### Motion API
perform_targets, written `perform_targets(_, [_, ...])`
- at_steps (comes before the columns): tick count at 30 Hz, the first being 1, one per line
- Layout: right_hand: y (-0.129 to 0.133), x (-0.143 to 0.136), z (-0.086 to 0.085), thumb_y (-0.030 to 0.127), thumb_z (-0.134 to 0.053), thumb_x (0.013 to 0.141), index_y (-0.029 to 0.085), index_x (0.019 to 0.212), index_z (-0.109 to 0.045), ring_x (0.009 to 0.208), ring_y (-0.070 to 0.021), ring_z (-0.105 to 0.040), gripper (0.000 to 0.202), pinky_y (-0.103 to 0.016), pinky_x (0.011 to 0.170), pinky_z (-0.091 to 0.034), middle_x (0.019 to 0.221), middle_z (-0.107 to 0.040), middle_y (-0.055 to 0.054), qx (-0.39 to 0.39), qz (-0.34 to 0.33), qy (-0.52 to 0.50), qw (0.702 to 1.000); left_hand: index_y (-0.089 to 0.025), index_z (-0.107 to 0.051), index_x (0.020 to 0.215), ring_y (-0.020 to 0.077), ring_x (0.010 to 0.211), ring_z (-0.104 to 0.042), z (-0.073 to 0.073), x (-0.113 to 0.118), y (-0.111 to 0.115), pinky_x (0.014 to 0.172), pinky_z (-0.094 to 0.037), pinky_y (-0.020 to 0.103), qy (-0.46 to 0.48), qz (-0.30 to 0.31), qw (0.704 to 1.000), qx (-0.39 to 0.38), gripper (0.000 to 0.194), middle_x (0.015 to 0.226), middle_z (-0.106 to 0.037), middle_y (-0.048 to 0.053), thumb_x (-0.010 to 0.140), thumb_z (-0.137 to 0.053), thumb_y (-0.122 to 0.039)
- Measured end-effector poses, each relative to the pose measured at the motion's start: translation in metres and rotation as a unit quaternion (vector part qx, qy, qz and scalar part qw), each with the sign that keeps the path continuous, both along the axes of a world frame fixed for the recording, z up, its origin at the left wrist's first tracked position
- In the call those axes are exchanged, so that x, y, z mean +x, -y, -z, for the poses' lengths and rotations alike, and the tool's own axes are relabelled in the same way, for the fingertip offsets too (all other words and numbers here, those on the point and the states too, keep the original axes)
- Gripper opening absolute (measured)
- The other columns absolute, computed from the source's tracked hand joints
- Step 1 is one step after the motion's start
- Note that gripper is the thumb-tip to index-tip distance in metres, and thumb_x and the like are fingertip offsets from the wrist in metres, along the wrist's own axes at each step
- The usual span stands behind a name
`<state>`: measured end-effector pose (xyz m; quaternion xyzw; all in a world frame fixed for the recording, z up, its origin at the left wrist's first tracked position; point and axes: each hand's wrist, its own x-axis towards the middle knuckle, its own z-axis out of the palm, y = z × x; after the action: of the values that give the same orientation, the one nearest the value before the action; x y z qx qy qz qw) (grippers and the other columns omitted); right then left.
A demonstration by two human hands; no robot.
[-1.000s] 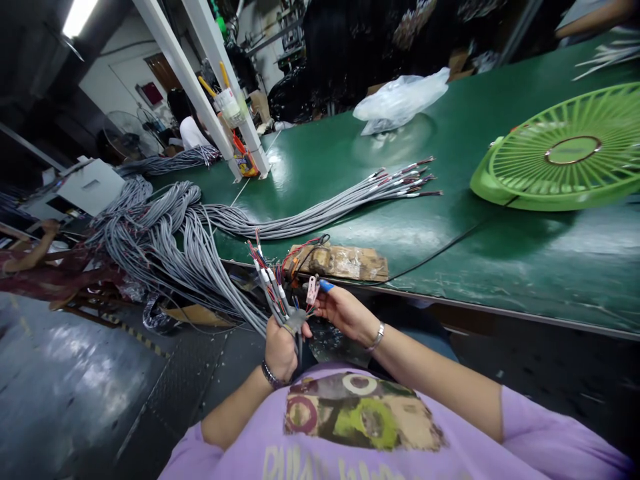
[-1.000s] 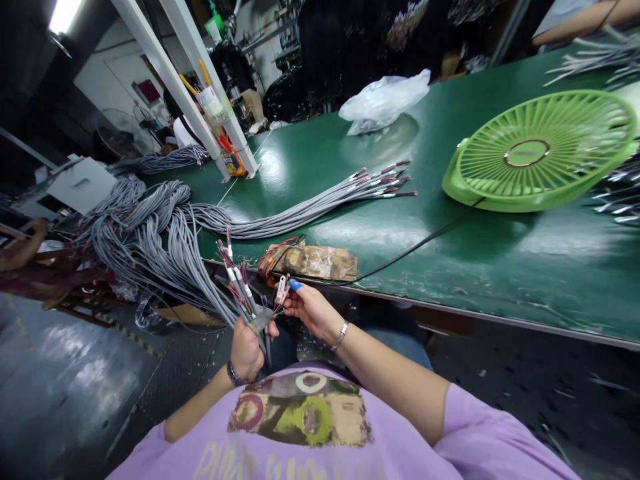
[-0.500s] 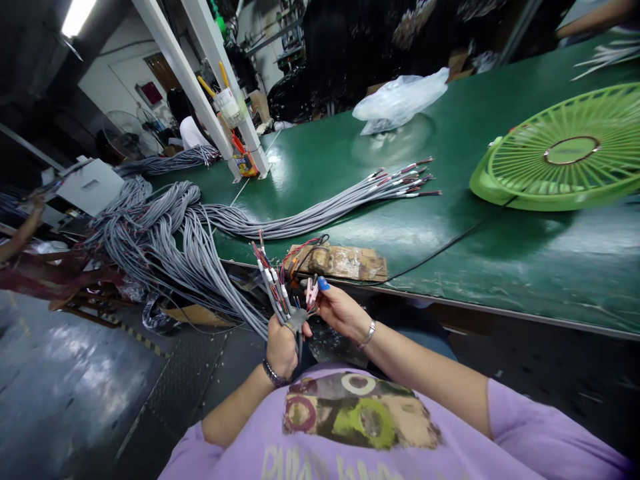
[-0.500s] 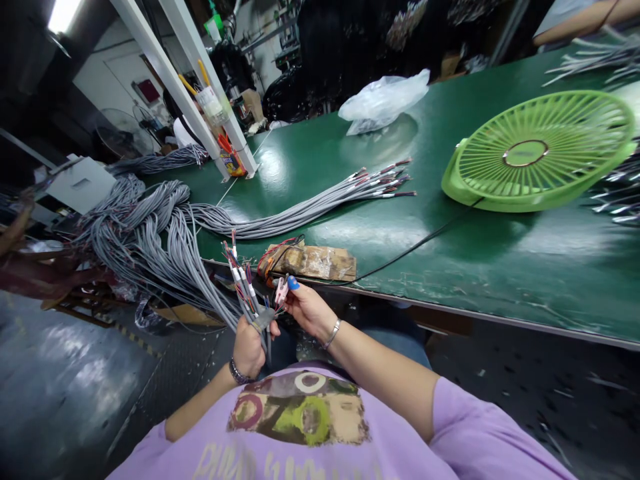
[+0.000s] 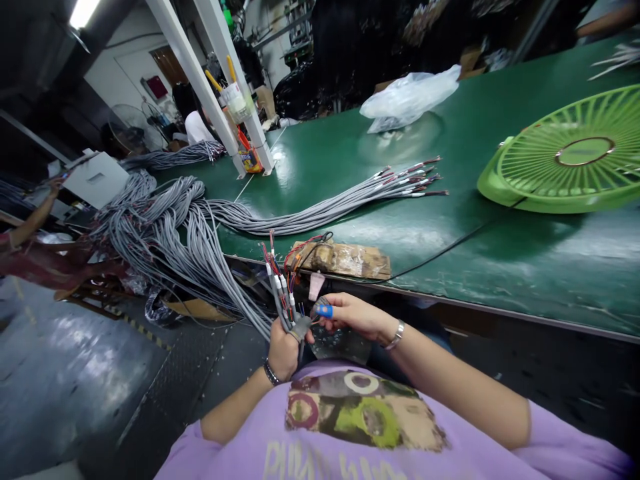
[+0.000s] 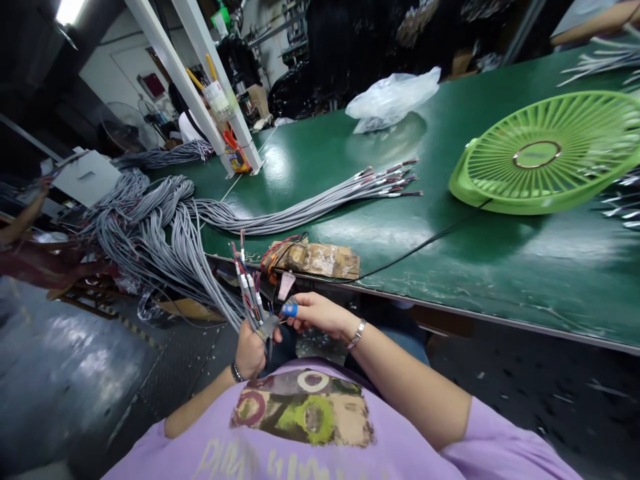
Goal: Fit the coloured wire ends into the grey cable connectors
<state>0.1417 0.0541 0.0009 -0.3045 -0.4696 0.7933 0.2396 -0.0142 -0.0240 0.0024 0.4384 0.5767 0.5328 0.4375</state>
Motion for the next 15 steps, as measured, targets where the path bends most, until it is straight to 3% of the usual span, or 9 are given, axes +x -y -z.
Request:
perform_targets(4, [0.004, -0.004, -0.007, 0.039, -0.075, 0.064, 0.015, 0.06, -0.059, 0.048, -0.0071, -0.044, 0.029, -0.021, 0.049, -0.034, 0.052, -0.055, 0.004, 0.089, 0.022, 0.031, 0.995, -0.018, -0.059, 0.049, 0.014, 0.049, -0.05, -0.002, 0.0, 0.002, 0.061, -0.042, 0.027, -0.036, 0.031, 0.999, 0.0, 0.036, 0.047, -0.057, 0.002, 0.076, -0.063, -0.041])
perform_targets(10, [0.009, -0.007, -0.008, 0.041, -0.072, 0.066, 0.014, 0.064, -0.063, 0.055, -0.0093, -0.045, 0.029, -0.023, 0.055, -0.036, 0.058, -0.057, 0.003, 0.196, 0.0, 0.033, 0.98, -0.015, -0.065, 0.053, 0.0131, 0.047, -0.046, -0.01, -0.005, 0.002, 0.052, -0.037, 0.024, -0.065, 0.169, 0.981, -0.063, 0.031, 0.046, -0.058, 0.003, 0.072, -0.067, -0.04])
perform_targets(12, [0.01, -0.006, -0.006, 0.043, -0.071, 0.068, 0.014, 0.066, -0.064, 0.057, -0.0098, -0.046, 0.03, -0.023, 0.057, -0.038, 0.06, -0.057, 0.002, 0.206, 0.013, 0.03, 0.978, -0.015, -0.065, 0.054, 0.0126, 0.045, -0.045, -0.012, -0.007, 0.002, 0.05, -0.035, 0.024, -0.055, 0.172, 0.981, -0.066, 0.031, 0.044, -0.057, 0.002, 0.073, -0.066, -0.039])
perform_targets(15, [0.013, -0.003, -0.003, 0.051, -0.066, 0.071, 0.015, 0.07, -0.063, 0.058, -0.0106, -0.049, 0.036, -0.024, 0.057, -0.041, 0.065, -0.06, 0.0, 0.154, 0.054, 0.024, 0.986, -0.015, -0.064, 0.053, 0.0132, 0.048, -0.048, -0.011, -0.007, 0.001, 0.053, -0.037, 0.025, -0.028, 0.115, 0.992, -0.042, 0.034, 0.045, -0.057, 0.003, 0.075, -0.064, -0.041])
